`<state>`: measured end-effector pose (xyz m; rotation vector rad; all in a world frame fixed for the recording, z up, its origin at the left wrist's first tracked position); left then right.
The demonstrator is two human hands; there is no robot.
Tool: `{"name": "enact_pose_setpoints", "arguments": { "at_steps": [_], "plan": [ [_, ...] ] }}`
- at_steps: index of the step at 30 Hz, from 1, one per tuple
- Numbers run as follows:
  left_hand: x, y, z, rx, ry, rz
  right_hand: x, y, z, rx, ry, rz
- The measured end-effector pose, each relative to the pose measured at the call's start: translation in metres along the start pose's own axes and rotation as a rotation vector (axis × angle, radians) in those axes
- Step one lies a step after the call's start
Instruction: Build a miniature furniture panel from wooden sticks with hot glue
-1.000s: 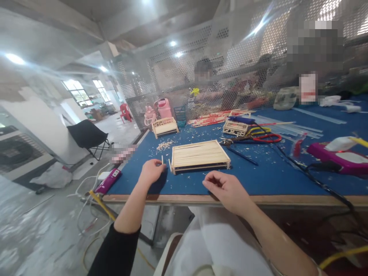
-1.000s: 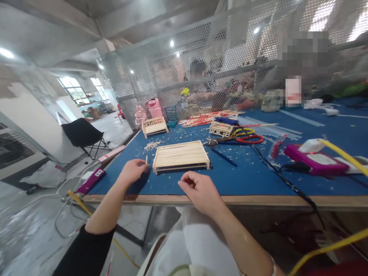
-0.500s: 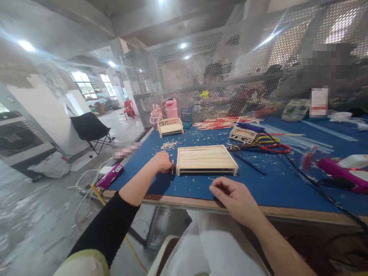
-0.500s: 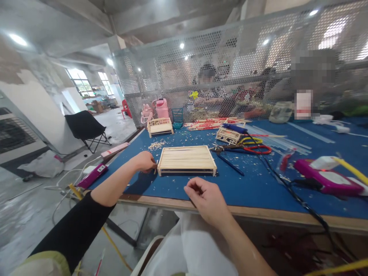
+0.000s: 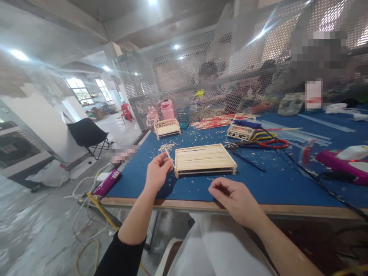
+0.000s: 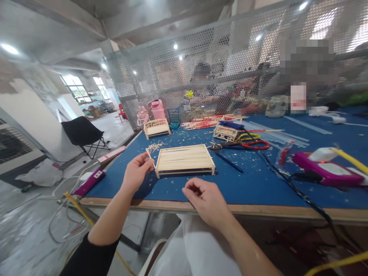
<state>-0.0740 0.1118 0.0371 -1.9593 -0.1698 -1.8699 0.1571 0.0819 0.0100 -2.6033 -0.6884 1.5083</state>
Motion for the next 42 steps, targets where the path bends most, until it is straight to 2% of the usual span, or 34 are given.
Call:
{"name": "enact_pose_setpoints", "arguments": {
  "at_steps": [4, 9, 16, 20, 22, 25, 27, 29, 31, 34, 38, 42],
  "plan": [
    [0.003, 0.002, 0.0, 0.028, 0.06, 0.061, -0.001, 0.0, 0.0, -0.001, -0.006, -0.008],
    [0.005, 0.005, -0.004, 0.034, 0.024, 0.088, -0.002, 0.0, -0.001, 0.011, -0.008, -0.028],
    [0.006, 0.006, -0.001, 0.03, -0.041, 0.117, -0.004, 0.0, 0.001, 0.031, -0.009, -0.064],
    [0.017, 0.012, -0.002, 0.07, -0.04, 0.154, 0.001, 0.001, -0.001, -0.018, -0.057, -0.047],
    [0.024, 0.021, -0.003, 0.108, -0.022, 0.183, 0.01, -0.005, -0.019, 0.007, 0.09, -0.021],
    [0.027, 0.041, 0.004, 0.101, 0.01, 0.184, 0.027, -0.025, -0.077, 0.176, 0.544, 0.057],
    [0.021, 0.053, 0.023, -0.021, 0.0, 0.135, 0.04, -0.044, -0.11, 0.212, 0.71, 0.109],
    [0.012, 0.061, 0.045, -0.151, -0.023, 0.085, 0.057, -0.064, -0.125, 0.14, 0.844, 0.157],
    [0.003, 0.063, 0.061, -0.234, -0.044, 0.036, 0.072, -0.077, -0.125, 0.032, 0.95, 0.191],
    [-0.007, 0.061, 0.069, -0.283, -0.051, -0.034, 0.081, -0.083, -0.11, -0.071, 1.071, 0.192],
    [-0.007, 0.062, 0.066, -0.289, -0.025, -0.043, 0.072, -0.088, -0.099, -0.103, 1.176, 0.164],
    [-0.003, 0.062, 0.066, -0.283, -0.025, -0.037, 0.056, -0.116, -0.095, -0.161, 1.181, 0.082]
  ]
}}
Point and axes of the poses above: each hand's wrist, its own y-axis away from the middle knuckle, its own z-axis out of the palm, x = y × z, the point moved 8 cm from there along -y, towards the middle knuckle, and after that the axes turned 14 degrees about y, right-handed, at the moved point
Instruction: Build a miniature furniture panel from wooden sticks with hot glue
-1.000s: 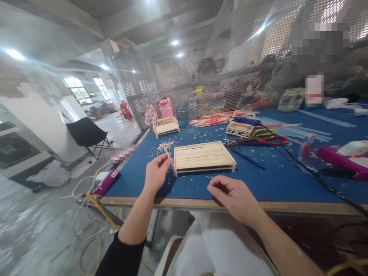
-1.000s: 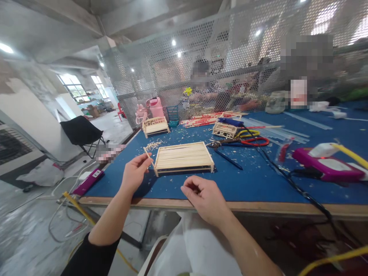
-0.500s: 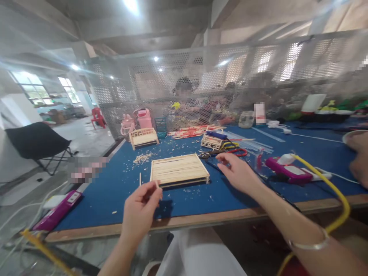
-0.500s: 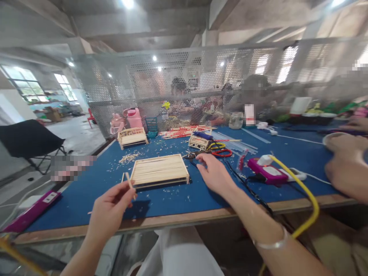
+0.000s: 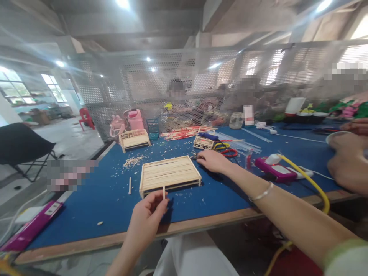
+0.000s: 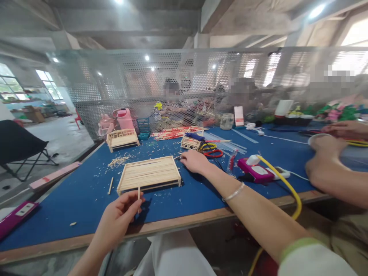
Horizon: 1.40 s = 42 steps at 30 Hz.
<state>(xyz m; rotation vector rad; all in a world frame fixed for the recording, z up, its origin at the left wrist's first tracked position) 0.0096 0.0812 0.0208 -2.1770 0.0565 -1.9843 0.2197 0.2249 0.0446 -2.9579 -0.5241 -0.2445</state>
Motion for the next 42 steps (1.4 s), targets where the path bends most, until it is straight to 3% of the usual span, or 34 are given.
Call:
{"name": "enact_pose_setpoints", "arguments": {
  "at_steps": [6, 12, 14, 16, 19, 21, 24, 31, 37, 42],
  "plan": [
    [-0.004, -0.018, 0.003, 0.033, -0.06, -0.156, -0.019, -0.057, -0.005, -0.071, -0.064, -0.119],
    [-0.006, -0.013, 0.002, 0.048, -0.081, -0.215, -0.02, -0.08, 0.008, -0.106, -0.291, -0.132],
    [0.001, -0.011, -0.013, 0.115, -0.13, -0.193, -0.011, -0.082, 0.01, -0.076, -0.43, -0.111],
    [0.015, -0.016, -0.042, 0.244, -0.232, -0.143, -0.001, -0.084, 0.012, -0.042, -0.594, -0.078],
    [0.038, -0.039, -0.087, 0.39, -0.559, -0.094, 0.008, -0.085, 0.015, -0.038, -0.855, -0.047],
    [0.04, -0.062, -0.094, 0.25, -0.857, -0.13, 0.008, -0.084, 0.016, -0.057, -1.012, -0.048],
    [0.032, -0.084, -0.092, 0.098, -0.95, -0.164, 0.003, -0.077, 0.014, -0.078, -1.199, -0.067],
    [0.02, -0.085, -0.088, 0.009, -0.973, -0.22, 0.007, -0.066, -0.002, 0.02, -1.427, -0.086],
    [0.018, -0.083, -0.094, -0.055, -0.925, -0.212, 0.035, -0.069, -0.004, 0.14, -1.297, 0.047],
    [0.025, -0.108, -0.105, -0.064, -0.824, -0.181, 0.024, -0.085, -0.005, -0.006, -0.98, 0.071]
  ]
}}
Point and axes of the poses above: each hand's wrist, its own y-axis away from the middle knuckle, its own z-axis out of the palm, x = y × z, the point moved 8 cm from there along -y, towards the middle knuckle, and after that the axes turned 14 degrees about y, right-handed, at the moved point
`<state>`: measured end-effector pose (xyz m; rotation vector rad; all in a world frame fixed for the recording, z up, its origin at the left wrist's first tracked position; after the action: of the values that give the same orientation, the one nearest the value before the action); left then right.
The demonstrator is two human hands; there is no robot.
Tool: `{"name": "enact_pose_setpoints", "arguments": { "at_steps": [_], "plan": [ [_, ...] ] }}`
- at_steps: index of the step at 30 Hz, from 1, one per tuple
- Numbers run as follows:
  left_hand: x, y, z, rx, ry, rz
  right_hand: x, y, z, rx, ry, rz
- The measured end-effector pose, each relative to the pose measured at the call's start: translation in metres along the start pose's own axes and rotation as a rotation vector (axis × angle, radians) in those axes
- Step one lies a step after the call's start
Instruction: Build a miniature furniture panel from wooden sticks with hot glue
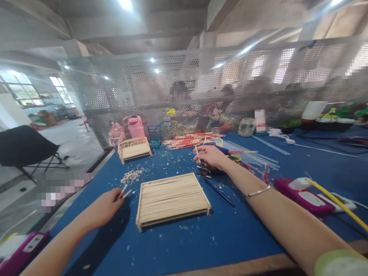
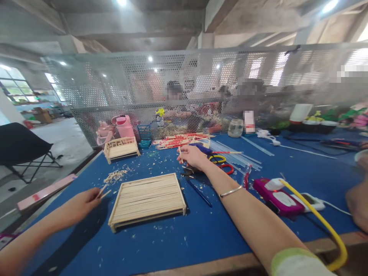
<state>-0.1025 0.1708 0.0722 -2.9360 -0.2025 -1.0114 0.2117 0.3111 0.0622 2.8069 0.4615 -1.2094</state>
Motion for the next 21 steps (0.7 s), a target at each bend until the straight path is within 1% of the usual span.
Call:
{"name": "enact_pose_setpoints", "arguments": {
  "at_steps": [2, 5, 8, 11, 14, 17, 19, 21],
  "plan": [
    [0.002, -0.015, -0.005, 0.002, 0.077, 0.01, -0.012, -0.013, 0.003, -0.056, 0.155, -0.003],
    [0.004, -0.035, -0.005, 0.037, 0.291, 0.017, -0.025, -0.03, -0.001, -0.104, 0.416, -0.014],
    [-0.002, -0.046, 0.003, 0.047, 0.453, 0.006, -0.02, -0.03, -0.005, -0.185, 0.674, 0.004],
    [-0.015, -0.045, 0.011, 0.057, 0.479, -0.025, -0.004, -0.014, -0.005, -0.268, 0.863, 0.023],
    [-0.022, -0.037, 0.014, 0.069, 0.535, -0.07, 0.006, -0.005, -0.004, -0.244, 0.979, 0.029],
    [-0.021, -0.032, 0.015, 0.087, 0.595, -0.116, 0.011, -0.012, 0.009, -0.245, 1.044, 0.039],
    [-0.021, -0.03, 0.015, 0.121, 0.625, -0.155, 0.013, -0.021, 0.02, -0.29, 1.078, 0.064],
    [-0.023, -0.03, 0.015, 0.142, 0.663, -0.19, 0.013, -0.029, 0.027, -0.325, 1.101, 0.085]
  ]
}}
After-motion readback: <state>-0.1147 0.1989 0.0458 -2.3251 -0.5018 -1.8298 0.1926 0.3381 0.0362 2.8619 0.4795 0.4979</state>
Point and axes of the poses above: each hand's wrist, its own y-axis away from the middle knuckle, its own z-axis out of the palm, x = y × z, the point moved 8 cm from there along -y, towards the middle knuckle, and after that the axes turned 14 degrees about y, right-handed, at the moved point
